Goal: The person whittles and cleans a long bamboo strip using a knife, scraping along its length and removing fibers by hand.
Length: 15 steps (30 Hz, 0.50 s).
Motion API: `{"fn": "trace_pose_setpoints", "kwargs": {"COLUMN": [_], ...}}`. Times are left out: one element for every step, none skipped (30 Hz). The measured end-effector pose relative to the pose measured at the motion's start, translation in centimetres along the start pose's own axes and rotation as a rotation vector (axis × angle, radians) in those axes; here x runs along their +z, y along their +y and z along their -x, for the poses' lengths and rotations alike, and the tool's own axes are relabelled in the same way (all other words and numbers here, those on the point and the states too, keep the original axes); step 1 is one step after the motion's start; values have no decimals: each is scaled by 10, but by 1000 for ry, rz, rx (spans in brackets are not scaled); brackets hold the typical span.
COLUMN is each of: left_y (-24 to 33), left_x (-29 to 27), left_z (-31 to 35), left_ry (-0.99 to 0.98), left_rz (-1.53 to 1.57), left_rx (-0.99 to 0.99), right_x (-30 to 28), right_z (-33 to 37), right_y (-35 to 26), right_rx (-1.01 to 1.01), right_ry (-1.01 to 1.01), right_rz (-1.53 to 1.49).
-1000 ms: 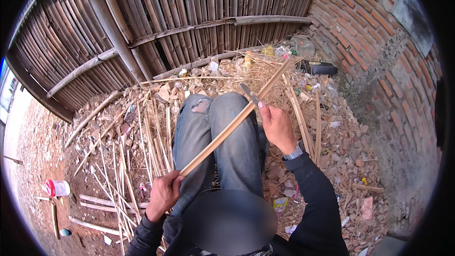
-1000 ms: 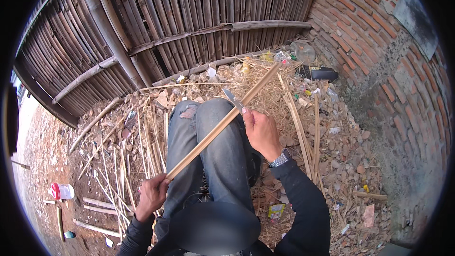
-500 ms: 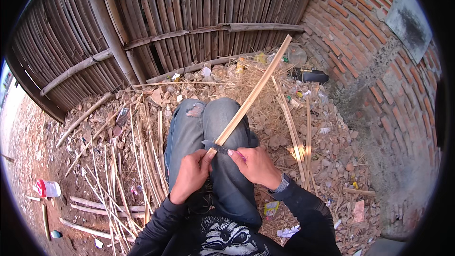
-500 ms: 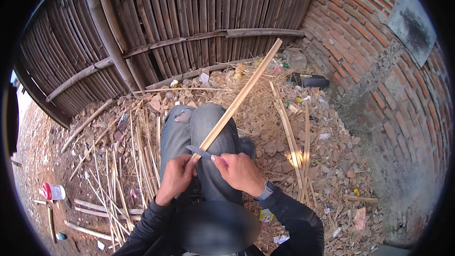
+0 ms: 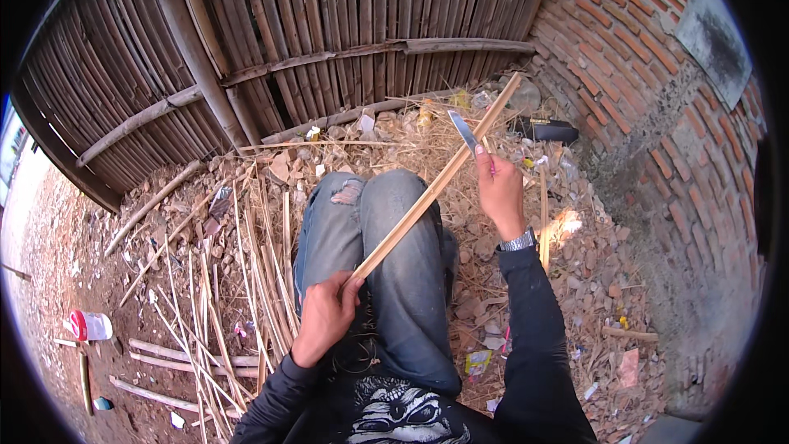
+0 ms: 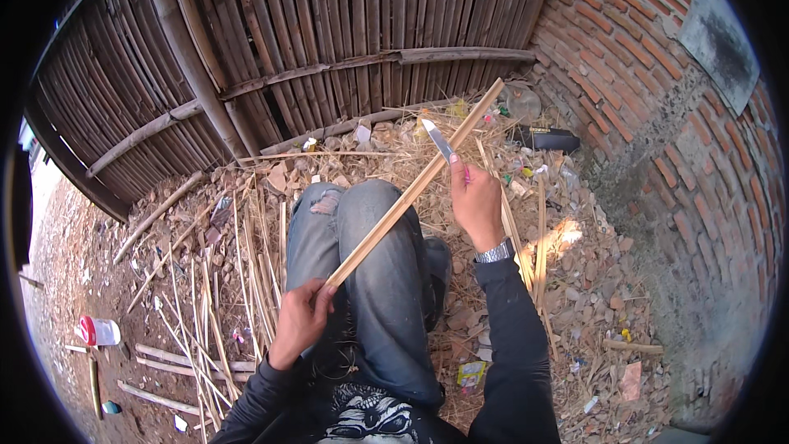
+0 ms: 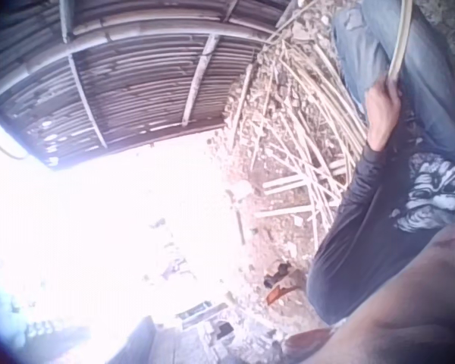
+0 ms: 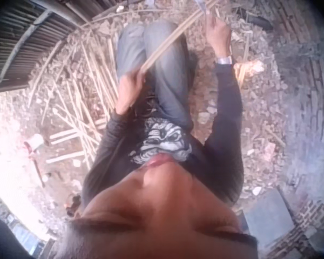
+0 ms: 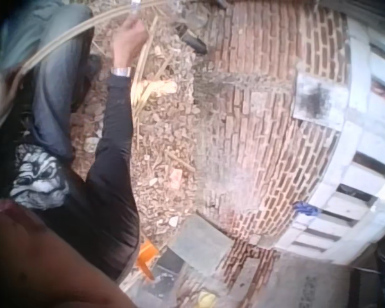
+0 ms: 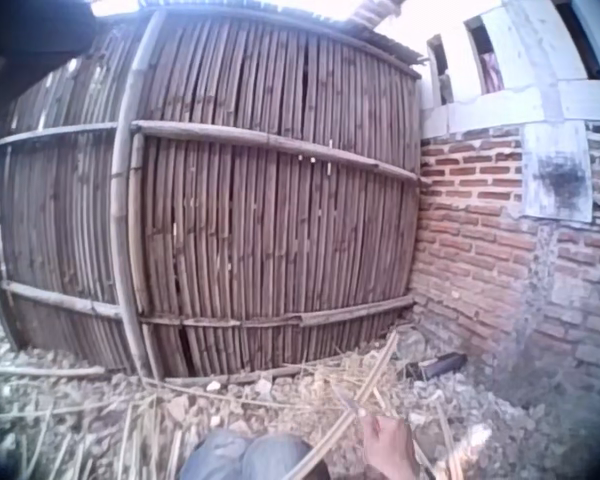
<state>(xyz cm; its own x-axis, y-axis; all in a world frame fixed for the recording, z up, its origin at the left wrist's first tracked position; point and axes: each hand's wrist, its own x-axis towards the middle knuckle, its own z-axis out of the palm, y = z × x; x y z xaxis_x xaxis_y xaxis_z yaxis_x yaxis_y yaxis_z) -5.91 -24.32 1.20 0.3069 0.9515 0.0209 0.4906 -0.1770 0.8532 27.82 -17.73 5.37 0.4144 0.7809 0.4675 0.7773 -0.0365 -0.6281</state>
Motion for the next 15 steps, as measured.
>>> {"fn": "trace_pose_setpoints", "kwargs": {"left_y": [0,0,-2,-3,-2,-1,-2,-3,1,3,4,7,9,10,11], "left_x": [2,4,4,4,4,3,-2,-2,2,4,4,6,6,5,5], "left_z": [0,-1,-2,-2,-4,-6,-6,-7,-9,-11,-13,-14,-16,-16,-15], "left_ry": [15,11,22,30,24,-4,-21,-18,-27,-36,-41,-48,-46,-48,-56], "left_rz": [-2,3,-32,-66,-59,-35,-18,-20,22,62,64,67,73,76,85], "left_rx": [-8,-7,6,20,17,-1,-23,-30,-41,-54,-51,-31,-10,-1,-18], "right_x": [-2,-1,7,13,14,18,18,14,10,5,1,-2,-4,-6,-9], "right_z": [-2,6,23,43,65,89,111,124,123,121,119,108,93,79,69], "right_y": [1,1,-7,-16,-24,-33,-49,-58,-58,-56,-53,-45,-36,-28,-20], "right_rx": [13,13,10,7,-27,-62,-81,-99,-94,-88,-82,-74,-32,10,7], "right_ry": [14,14,-84,-180,-240,-303,-384,-459,-454,-456,-458,-385,-307,-230,-223], "right_rz": [27,33,-2,-34,-45,-65,-16,41,48,38,27,22,10,-3,4]}}
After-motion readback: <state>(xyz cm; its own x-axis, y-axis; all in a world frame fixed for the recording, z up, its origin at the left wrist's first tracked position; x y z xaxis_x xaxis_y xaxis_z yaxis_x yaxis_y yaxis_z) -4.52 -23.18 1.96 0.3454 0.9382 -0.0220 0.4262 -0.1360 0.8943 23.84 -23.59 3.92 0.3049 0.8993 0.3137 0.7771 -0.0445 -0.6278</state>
